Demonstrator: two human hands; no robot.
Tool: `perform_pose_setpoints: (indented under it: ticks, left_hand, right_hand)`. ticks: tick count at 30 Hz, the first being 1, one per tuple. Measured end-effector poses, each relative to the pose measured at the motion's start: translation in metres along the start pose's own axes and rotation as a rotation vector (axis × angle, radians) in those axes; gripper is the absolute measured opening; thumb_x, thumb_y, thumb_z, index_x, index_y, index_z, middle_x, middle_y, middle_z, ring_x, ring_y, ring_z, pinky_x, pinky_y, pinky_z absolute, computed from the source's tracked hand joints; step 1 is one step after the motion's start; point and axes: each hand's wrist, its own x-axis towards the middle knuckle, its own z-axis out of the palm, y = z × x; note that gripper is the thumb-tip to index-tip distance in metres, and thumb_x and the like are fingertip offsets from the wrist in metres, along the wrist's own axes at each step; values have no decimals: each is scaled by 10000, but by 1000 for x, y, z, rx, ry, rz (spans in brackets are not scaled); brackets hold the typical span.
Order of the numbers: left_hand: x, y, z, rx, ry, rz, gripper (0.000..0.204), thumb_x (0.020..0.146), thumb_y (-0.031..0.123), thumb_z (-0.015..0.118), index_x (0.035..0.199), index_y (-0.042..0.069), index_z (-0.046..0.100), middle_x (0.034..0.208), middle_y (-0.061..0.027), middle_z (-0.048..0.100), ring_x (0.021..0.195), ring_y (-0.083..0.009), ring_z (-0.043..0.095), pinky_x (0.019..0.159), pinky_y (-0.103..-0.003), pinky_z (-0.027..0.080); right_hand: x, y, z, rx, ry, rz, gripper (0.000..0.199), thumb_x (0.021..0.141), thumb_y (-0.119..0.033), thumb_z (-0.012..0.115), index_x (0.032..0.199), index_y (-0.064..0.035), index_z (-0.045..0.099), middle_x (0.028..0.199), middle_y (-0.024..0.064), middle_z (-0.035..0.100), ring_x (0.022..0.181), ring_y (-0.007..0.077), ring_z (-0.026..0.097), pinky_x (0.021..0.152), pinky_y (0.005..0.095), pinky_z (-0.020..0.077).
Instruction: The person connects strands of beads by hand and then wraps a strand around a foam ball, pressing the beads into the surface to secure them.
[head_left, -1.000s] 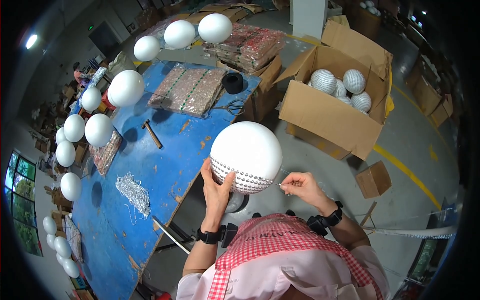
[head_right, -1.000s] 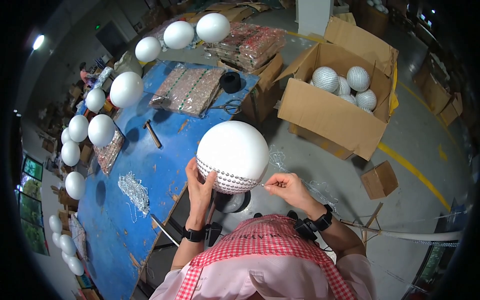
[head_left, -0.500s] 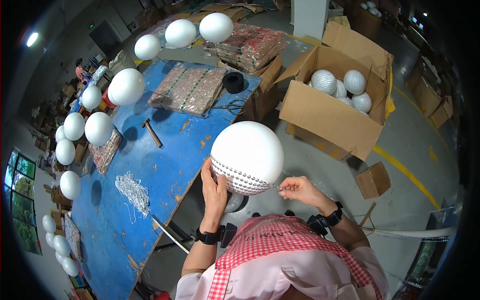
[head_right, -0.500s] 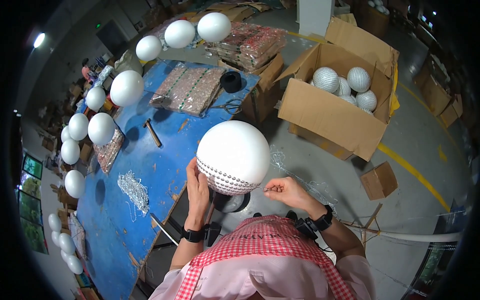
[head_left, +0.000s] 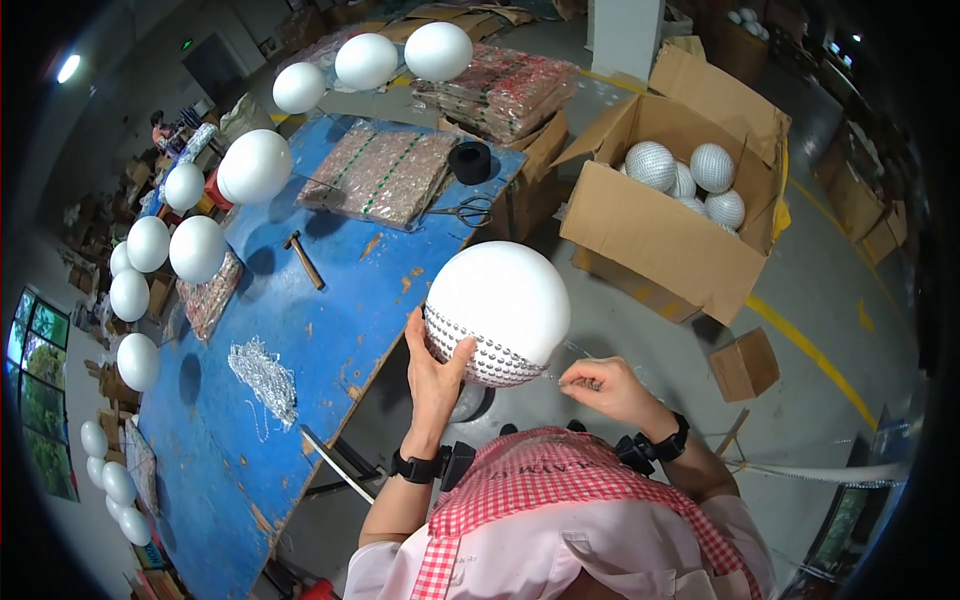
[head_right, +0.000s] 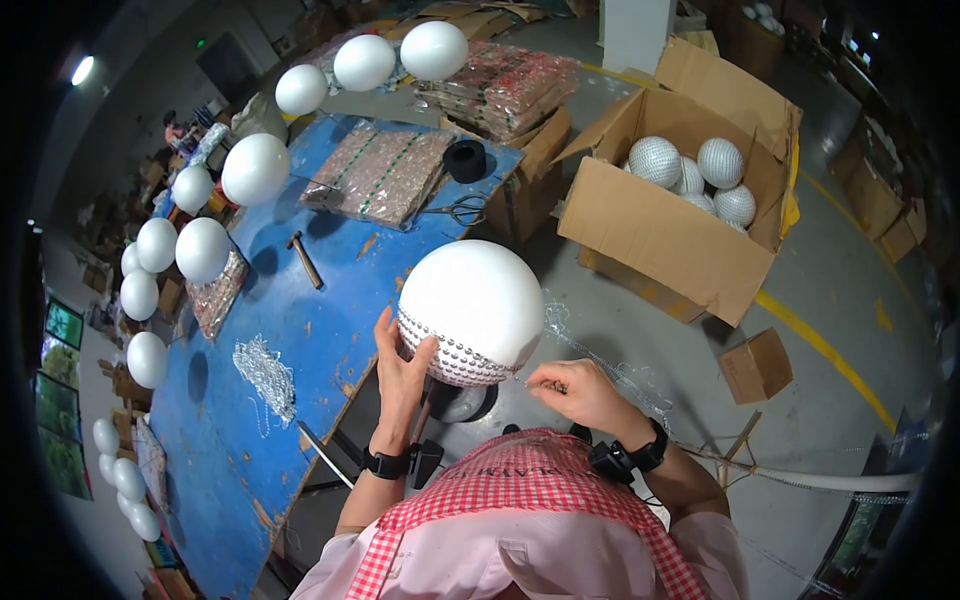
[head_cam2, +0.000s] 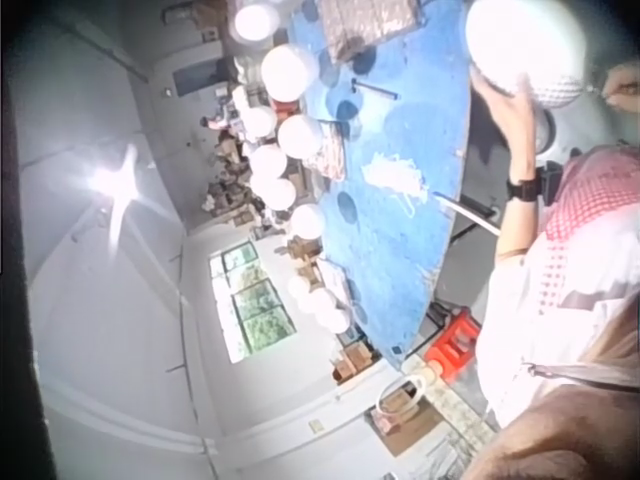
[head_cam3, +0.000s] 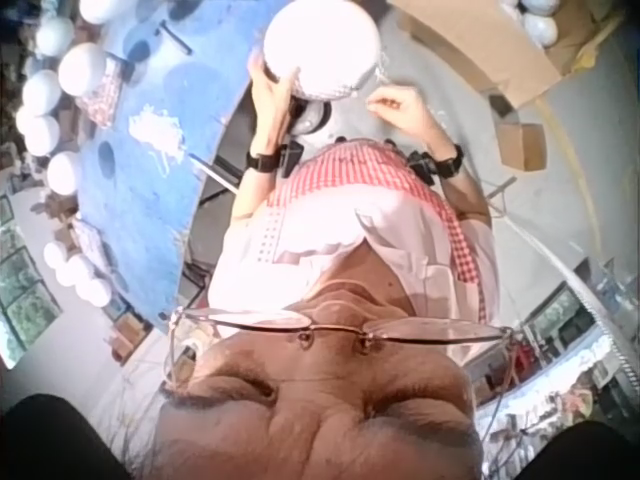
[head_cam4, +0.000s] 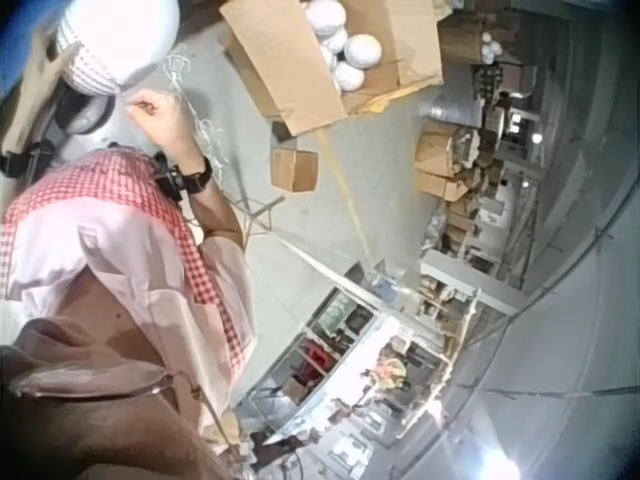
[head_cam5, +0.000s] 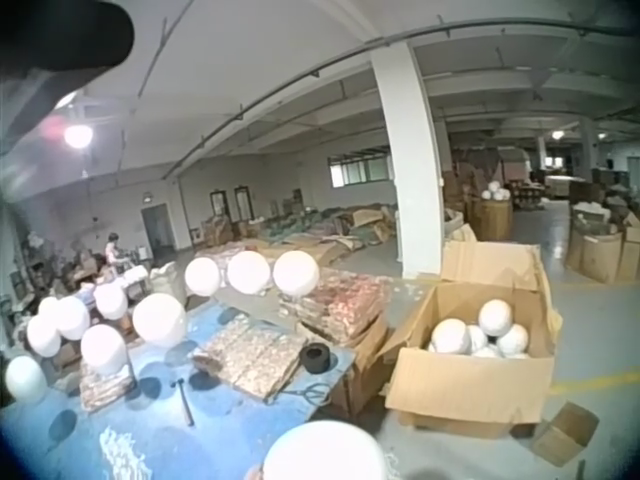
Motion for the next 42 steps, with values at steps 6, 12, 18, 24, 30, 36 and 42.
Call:
perform_pose_setpoints:
  ticks: [6, 12, 18, 24, 30, 36, 42]
  left_hand:
    - [-1, -4, 1, -49, 23, 11, 800, 799, 359, 703, 1366, -39, 302, 1312, -244, 432, 1221, -328, 452, 1005, -402, 378]
    - [-4, -1, 0, -12, 160, 118, 484, 864, 238, 643, 1214, -20, 429, 1149, -187, 477, 1062, -308, 495, 901, -392, 413]
    - [-4, 4, -4, 155, 125, 165, 429, 872, 177, 614, 1218, -7, 439, 1125, -188, 472, 1039, -330, 499, 888, -396, 419]
    - [-9, 12, -7, 240, 35, 138, 714, 728, 306, 770, 1261, -6, 412, 1216, -196, 437, 1123, -347, 479, 946, -415, 415]
    - [-7, 9, -3, 187, 60, 82, 729, 733, 315, 765, 1283, -2, 407, 1246, -186, 446, 1156, -311, 478, 966, -403, 405]
    - [-5, 1, -3, 115, 57, 53, 723, 753, 329, 744, 1292, -9, 400, 1256, -195, 458, 1159, -306, 481, 967, -395, 400]
    - [-4, 3, -4, 60, 55, 40, 717, 765, 360, 726, 1283, -14, 398, 1226, -226, 484, 1115, -329, 513, 934, -404, 420]
  right_hand:
    - [5, 7, 3, -336, 186, 103, 141, 863, -101, 551, 957, -8, 602, 738, 107, 649, 625, 211, 615, 587, 333, 471]
    - [-2, -4, -2, 204, -47, 289, 144, 893, -100, 553, 940, 12, 630, 716, 30, 637, 643, 95, 584, 587, 257, 461]
    - [2, -2, 4, 281, 107, 139, 147, 871, -84, 610, 972, 4, 670, 728, 12, 634, 673, 64, 571, 613, 222, 458]
    - [1, -14, 0, 110, 210, 63, 114, 846, -54, 632, 935, -6, 684, 721, 12, 655, 614, 85, 581, 562, 243, 454]
    - [1, -26, 2, -185, 34, 226, 106, 828, -7, 639, 927, 18, 663, 714, 38, 652, 591, 94, 584, 525, 233, 444]
    - [-5, -29, 1, 122, 174, 39, 89, 840, -5, 630, 907, 44, 660, 765, 56, 658, 640, 95, 603, 562, 228, 466]
    - [1, -18, 5, 80, 150, 128, 91, 840, -21, 647, 903, 43, 664, 763, 47, 654, 674, 82, 604, 606, 212, 472]
